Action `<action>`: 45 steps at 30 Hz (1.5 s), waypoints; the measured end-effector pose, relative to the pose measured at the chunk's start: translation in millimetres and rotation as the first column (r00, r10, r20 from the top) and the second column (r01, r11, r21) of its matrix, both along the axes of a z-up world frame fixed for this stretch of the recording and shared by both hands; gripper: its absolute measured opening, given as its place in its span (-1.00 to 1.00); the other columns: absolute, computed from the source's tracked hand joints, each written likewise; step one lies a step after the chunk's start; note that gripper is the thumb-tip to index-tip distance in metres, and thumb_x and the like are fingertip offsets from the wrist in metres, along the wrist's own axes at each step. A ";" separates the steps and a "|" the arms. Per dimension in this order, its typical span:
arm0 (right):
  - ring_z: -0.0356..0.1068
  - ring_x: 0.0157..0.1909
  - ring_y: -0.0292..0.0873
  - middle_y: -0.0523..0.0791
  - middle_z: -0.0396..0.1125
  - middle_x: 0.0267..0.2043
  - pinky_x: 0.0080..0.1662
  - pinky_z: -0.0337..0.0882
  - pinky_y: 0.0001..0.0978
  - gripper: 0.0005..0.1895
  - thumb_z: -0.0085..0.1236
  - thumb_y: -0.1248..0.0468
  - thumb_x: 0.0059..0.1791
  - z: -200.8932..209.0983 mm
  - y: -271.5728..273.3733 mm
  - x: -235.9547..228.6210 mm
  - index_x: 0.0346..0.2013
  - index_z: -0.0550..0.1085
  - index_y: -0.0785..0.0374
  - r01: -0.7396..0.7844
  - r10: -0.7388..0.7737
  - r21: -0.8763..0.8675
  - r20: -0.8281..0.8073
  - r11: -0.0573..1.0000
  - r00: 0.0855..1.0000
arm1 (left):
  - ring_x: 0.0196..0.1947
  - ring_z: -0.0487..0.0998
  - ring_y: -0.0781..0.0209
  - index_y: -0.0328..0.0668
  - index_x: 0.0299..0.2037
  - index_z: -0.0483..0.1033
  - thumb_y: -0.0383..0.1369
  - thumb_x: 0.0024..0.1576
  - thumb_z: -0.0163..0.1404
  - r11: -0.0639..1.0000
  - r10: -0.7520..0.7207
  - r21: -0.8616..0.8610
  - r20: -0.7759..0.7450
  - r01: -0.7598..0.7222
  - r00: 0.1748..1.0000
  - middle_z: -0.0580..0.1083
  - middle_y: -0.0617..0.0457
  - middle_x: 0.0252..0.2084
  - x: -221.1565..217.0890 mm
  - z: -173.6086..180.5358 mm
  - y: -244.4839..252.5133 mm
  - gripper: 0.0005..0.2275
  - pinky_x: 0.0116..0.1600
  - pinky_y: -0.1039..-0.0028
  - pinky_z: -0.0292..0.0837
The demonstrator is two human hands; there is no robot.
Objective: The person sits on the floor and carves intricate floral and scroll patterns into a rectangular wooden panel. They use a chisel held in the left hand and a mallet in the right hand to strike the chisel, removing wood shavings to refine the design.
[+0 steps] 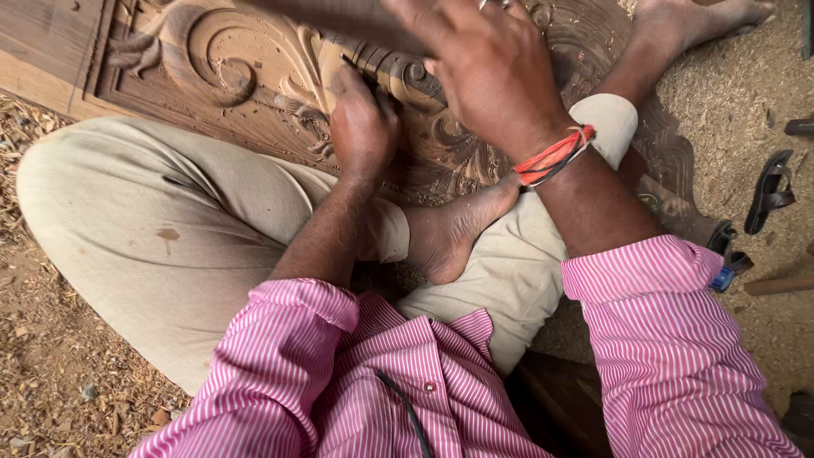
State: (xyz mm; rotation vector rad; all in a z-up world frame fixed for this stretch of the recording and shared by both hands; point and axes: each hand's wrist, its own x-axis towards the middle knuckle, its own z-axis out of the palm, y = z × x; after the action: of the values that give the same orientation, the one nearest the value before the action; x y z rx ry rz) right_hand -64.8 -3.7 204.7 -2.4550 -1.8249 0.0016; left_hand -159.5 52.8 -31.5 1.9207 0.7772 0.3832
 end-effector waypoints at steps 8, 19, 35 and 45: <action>0.45 0.02 0.02 -0.08 0.41 -0.03 0.06 0.38 -0.03 -0.40 0.28 0.29 0.02 0.1 -6.9 0.9 0.37 0.39 0.06 -0.048 0.049 -0.017 0.045 0.999 0.998 | -0.46 0.63 -0.15 -0.53 0.01 0.22 -0.52 0.21 0.01 0.999 0.040 0.022 0.008 -0.041 0.999 0.53 -0.23 -0.37 -8.6 1.7 -7.1 -0.72 -0.38 0.14 0.60; 0.45 0.07 0.05 -0.03 0.42 0.07 0.08 0.38 -0.01 -0.36 0.22 0.41 0.00 -0.1 -10.6 2.2 0.39 0.39 0.05 -0.070 0.070 0.000 0.020 0.998 0.997 | -0.52 0.59 -0.16 -0.65 0.10 0.18 -0.50 0.18 0.04 0.996 0.038 0.085 -0.059 -0.033 0.998 0.52 -0.21 -0.47 -5.5 -14.7 -17.0 -0.61 -0.48 0.10 0.53; 0.44 -0.12 -0.12 -0.11 0.39 -0.13 0.06 0.42 -0.08 -0.38 0.14 0.44 0.10 -1.3 -18.9 1.4 0.45 0.41 -0.06 -0.071 0.114 -0.258 0.156 0.964 0.981 | -0.38 0.62 -0.29 -0.46 -0.01 0.29 -0.36 0.24 0.05 0.994 0.076 0.087 -0.039 -0.072 0.996 0.55 -0.28 -0.36 -10.9 7.3 -25.8 -0.71 -0.26 0.00 0.57; 0.41 -0.20 -0.06 -0.06 0.38 -0.21 0.05 0.44 -0.07 -0.38 0.18 0.47 0.00 -2.8 -23.2 -1.8 0.34 0.48 -0.04 -0.106 0.141 -0.234 0.140 0.967 0.980 | -0.36 0.63 -0.33 -0.51 -0.08 0.35 -0.39 0.21 0.06 0.990 0.140 0.027 0.000 -0.140 0.990 0.56 -0.34 -0.35 -10.9 10.5 -29.4 -0.73 -0.24 0.01 0.56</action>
State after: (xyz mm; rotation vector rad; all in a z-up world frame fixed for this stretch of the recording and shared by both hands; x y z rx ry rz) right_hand -66.6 -26.9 202.0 -2.5470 -2.1529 0.0266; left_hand -170.4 23.5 -21.0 1.8974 0.9157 0.4804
